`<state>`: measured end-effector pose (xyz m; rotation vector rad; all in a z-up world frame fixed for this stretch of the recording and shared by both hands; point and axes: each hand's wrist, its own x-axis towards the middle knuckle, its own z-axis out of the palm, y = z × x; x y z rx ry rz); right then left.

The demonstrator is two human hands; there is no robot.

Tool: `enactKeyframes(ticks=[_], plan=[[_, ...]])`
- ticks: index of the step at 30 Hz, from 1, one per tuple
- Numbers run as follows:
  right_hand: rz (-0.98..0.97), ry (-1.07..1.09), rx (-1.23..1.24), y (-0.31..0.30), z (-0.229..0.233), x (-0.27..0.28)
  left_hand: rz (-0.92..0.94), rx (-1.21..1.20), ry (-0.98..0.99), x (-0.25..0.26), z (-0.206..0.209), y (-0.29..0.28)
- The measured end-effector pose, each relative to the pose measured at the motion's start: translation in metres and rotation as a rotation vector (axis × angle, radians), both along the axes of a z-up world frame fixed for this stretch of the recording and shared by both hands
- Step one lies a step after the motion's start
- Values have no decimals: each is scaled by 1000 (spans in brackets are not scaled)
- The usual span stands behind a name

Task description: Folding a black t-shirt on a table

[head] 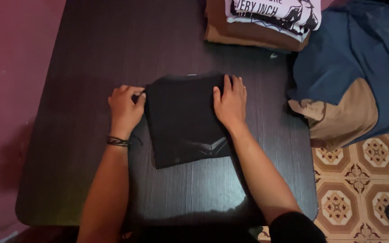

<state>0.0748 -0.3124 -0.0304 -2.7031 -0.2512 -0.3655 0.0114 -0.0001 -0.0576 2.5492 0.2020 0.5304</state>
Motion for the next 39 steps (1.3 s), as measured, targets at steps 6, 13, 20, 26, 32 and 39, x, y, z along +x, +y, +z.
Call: enactKeyframes(ticks=[6, 13, 20, 26, 32, 39], plan=[[-2, 9, 27, 2, 4, -1, 61, -393, -1, -6, 36, -18], [36, 10, -24, -1, 0, 4, 62, -639, -43, 4, 25, -18], [28, -51, -37, -1, -8, 0, 2, -967, -137, 7, -4, -13], [33, -19, -37, -2, 0, 1, -2, -1033, -77, 7, 17, -16], [52, -41, -27, -3, -6, 1, 30, -1167, -17, 5, 28, -24], [16, -31, -6, 2, 1, -1, 82, -903, 2, 9, 14, -21]])
